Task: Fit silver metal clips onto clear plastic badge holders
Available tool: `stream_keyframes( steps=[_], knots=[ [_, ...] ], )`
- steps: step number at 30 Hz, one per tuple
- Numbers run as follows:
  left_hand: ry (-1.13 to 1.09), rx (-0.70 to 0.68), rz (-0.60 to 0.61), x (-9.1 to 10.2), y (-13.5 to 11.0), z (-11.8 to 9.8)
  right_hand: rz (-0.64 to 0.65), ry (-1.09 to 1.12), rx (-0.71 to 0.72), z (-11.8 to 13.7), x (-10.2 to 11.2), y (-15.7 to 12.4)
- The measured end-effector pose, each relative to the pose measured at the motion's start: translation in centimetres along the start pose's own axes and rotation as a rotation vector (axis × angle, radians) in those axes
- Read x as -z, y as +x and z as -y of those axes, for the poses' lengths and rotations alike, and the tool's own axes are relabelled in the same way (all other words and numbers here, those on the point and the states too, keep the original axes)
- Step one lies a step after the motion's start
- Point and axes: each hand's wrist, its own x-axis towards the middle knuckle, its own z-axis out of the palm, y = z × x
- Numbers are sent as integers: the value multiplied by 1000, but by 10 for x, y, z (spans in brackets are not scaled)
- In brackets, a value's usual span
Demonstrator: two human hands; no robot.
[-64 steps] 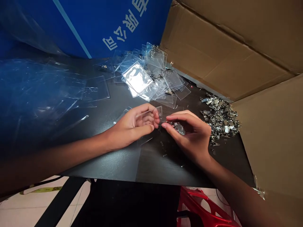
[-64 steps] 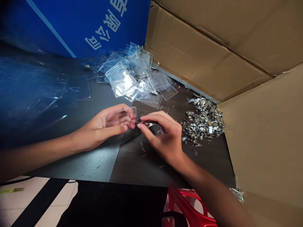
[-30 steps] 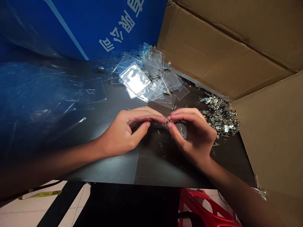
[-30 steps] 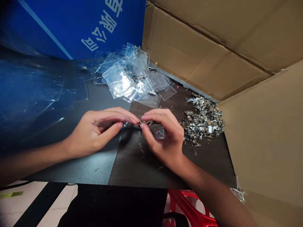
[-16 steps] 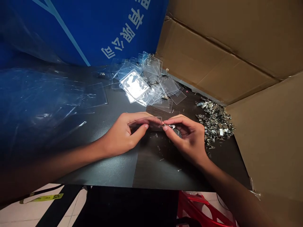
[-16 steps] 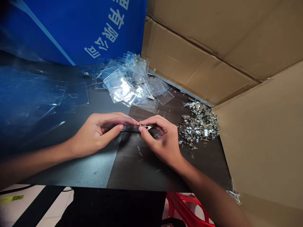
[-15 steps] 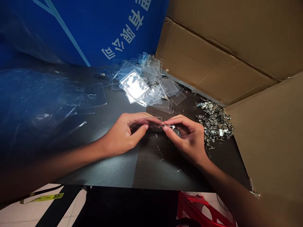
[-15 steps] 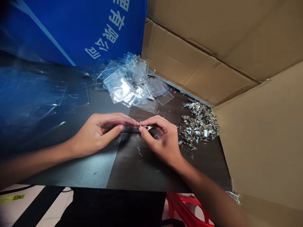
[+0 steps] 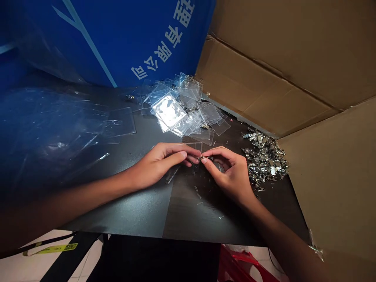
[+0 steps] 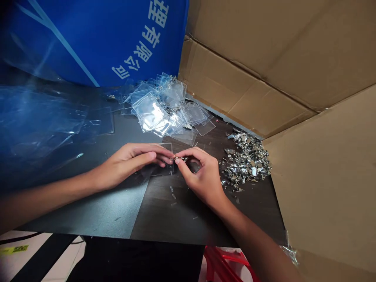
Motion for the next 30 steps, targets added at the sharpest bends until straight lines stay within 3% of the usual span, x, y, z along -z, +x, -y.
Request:
stream_keyframes(
  steps=[5, 8, 12, 16, 19, 22, 25, 30],
  knots=[
    [-268, 51, -221, -7, 0, 10, -261, -294, 304, 5, -8, -5],
    [-305, 85, -294, -15, -5, 11, -179, -295, 410, 15, -13, -14],
    [-277, 144, -158, -22, -14, 10, 64, -302, 424, 22, -19, -22],
    [-221, 120, -14, -19, -18, 10, -26, -332, 444, 19, -14, -15],
    [124, 22, -22, -15, -16, 5, -159, -403, 426, 17, 5, 1],
    [773, -73, -56, -12, -14, -2, -258, -472, 289, 17, 32, 27],
    [1311, -54, -70, -13, -15, -7, -285, -502, 154, 15, 55, 65],
    [1683, 16, -210, -16, -20, -2, -320, -602, 160, 5, 53, 148]
  ],
)
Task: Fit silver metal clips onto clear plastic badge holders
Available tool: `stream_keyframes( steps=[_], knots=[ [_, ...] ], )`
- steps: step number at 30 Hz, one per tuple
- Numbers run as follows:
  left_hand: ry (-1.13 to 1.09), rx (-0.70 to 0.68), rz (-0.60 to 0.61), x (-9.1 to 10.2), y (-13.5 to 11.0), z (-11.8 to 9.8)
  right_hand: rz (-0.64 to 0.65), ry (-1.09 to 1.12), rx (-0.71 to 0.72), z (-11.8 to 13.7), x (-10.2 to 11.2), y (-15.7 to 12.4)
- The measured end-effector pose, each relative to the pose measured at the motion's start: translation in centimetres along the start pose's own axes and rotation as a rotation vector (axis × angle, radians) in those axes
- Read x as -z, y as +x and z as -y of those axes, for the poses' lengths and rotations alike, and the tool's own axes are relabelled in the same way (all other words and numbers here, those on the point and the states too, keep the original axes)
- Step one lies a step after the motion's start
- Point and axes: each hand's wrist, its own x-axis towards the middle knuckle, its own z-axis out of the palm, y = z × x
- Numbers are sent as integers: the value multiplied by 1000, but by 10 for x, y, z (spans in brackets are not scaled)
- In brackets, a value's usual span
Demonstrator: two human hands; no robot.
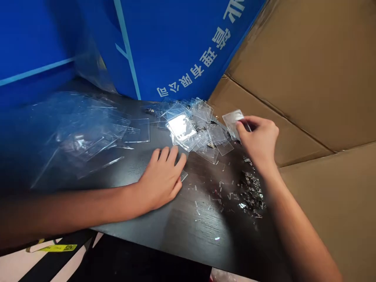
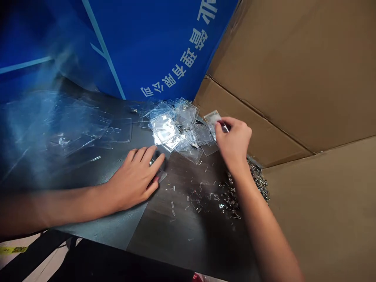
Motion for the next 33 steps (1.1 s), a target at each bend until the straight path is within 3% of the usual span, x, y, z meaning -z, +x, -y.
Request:
stream_keyframes(
  steps=[4, 7, 9, 12, 15, 20, 22, 26, 33],
  knots=[
    [5, 37, 67, 2, -2, 1, 89, -1, 20, -1, -42, 28],
    [-57, 27, 125, 7, -2, 2, 286, -23, 73, -2, -59, 20],
    [-119, 22, 137, 8, -1, 4, 376, -26, 96, -3, -59, 9],
    [-239, 39, 130, 4, 2, 10, 437, -46, 115, -7, -44, -4],
    [-313, 69, 132, -1, 7, 18, 464, -136, 84, -17, -15, -15],
    [-394, 67, 128, -5, 8, 24, 727, -317, -90, -40, 44, -45],
    [-441, 50, 97, -8, 5, 26, 759, -363, -191, -49, 60, -57],
    [-497, 39, 27, -16, 3, 30, 707, -451, -340, -60, 67, -67],
    [-641, 189, 103, -10, 15, 31, 699, -462, -392, -69, 60, -72]
  ],
)
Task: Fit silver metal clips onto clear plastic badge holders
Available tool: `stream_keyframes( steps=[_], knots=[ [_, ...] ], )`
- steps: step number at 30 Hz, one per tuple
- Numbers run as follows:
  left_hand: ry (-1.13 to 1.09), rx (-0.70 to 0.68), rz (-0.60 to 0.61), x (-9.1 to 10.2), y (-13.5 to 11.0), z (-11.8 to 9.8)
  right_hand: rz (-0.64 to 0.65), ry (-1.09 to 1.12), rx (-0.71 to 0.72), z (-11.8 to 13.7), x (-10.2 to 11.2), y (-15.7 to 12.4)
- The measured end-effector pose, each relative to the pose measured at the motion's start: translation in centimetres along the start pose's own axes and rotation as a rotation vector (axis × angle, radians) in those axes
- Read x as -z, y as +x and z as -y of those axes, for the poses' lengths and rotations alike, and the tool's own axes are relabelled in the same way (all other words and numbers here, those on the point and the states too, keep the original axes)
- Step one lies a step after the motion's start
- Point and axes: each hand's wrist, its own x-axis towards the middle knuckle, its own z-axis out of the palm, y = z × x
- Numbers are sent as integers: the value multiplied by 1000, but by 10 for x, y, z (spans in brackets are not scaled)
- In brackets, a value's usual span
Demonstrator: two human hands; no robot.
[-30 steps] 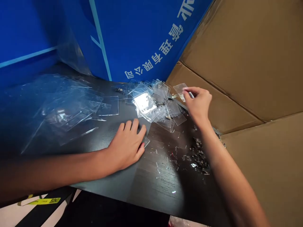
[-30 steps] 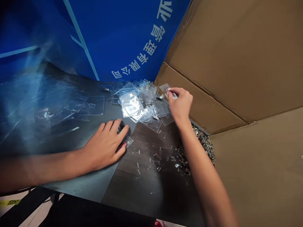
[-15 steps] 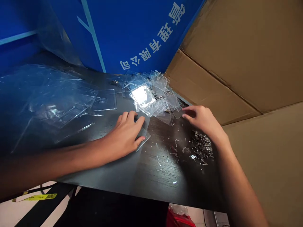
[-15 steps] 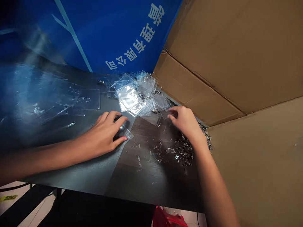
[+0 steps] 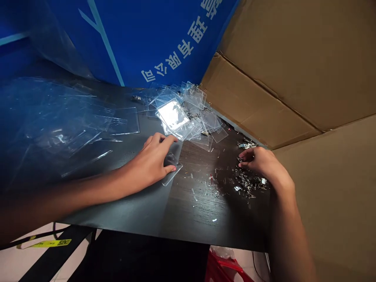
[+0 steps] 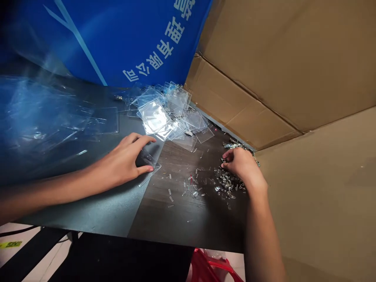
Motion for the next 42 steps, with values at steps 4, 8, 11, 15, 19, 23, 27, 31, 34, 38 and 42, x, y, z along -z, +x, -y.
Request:
stream_keyframes(
  steps=[4, 8, 11, 15, 19, 23, 27, 31, 34, 38, 42],
  knots=[
    [-123, 20, 53, 7, 4, -2, -62, 25, -39, 3, 2, -6],
    [-428, 88, 79, 8, 11, -2, -93, 101, -63, 9, 11, -16],
    [-722, 148, 168, 10, 16, -4, -120, 280, 51, 21, 19, -31],
    [-891, 141, 255, 14, 17, -8, 3, 679, 333, 61, 11, -55],
    [-1084, 172, 210, 14, 15, -12, 135, 1192, 196, 109, -30, -68],
    [-1279, 255, 166, 8, 14, -15, 232, 1545, 121, 135, -67, -76],
    [-1383, 254, 150, 2, 13, -15, 169, 1530, 250, 138, -74, -88],
    [-1426, 253, 193, -1, 9, -15, 105, 1526, 240, 135, -71, -93],
    [-1446, 251, 256, -2, 7, -14, 167, 1590, 218, 130, -71, -89],
    [-1475, 249, 299, 0, 6, -15, 211, 1616, 243, 125, -72, -84],
    [-1523, 299, 290, 3, 8, -18, 262, 1665, 239, 123, -70, -80]
  ],
)
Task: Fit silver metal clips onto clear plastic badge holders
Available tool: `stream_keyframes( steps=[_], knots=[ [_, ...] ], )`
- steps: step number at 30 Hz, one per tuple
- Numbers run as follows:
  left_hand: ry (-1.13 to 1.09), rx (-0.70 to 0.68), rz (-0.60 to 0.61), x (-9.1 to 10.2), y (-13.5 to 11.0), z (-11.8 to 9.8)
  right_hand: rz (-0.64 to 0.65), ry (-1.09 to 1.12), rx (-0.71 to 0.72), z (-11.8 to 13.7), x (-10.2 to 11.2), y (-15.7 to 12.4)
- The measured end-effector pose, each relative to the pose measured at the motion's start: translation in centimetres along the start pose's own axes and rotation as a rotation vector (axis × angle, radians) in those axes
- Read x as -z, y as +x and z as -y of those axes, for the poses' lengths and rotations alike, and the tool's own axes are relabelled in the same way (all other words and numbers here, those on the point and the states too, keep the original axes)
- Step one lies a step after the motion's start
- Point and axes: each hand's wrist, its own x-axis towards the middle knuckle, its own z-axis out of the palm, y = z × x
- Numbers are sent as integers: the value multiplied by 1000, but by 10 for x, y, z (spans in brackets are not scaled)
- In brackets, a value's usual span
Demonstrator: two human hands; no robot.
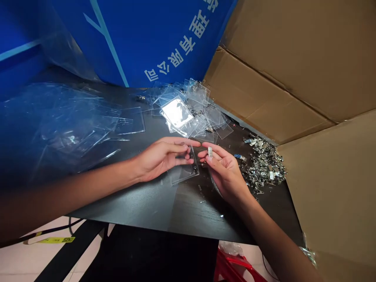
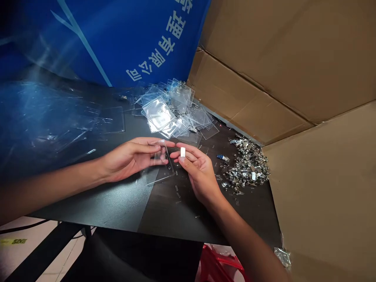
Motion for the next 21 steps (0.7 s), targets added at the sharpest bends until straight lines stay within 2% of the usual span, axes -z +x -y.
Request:
stream_keyframes(
  steps=[8, 16, 21],
  knots=[
    [2, -61, -74, -3, -3, -4, -49, 33, 24, 0, 3, 5],
    [30, -56, -147, -10, -5, -7, -21, 180, -156, 3, 1, 6],
    [83, -109, -163, -10, -6, -11, 29, 133, -167, 3, -1, 2]
  ],
)
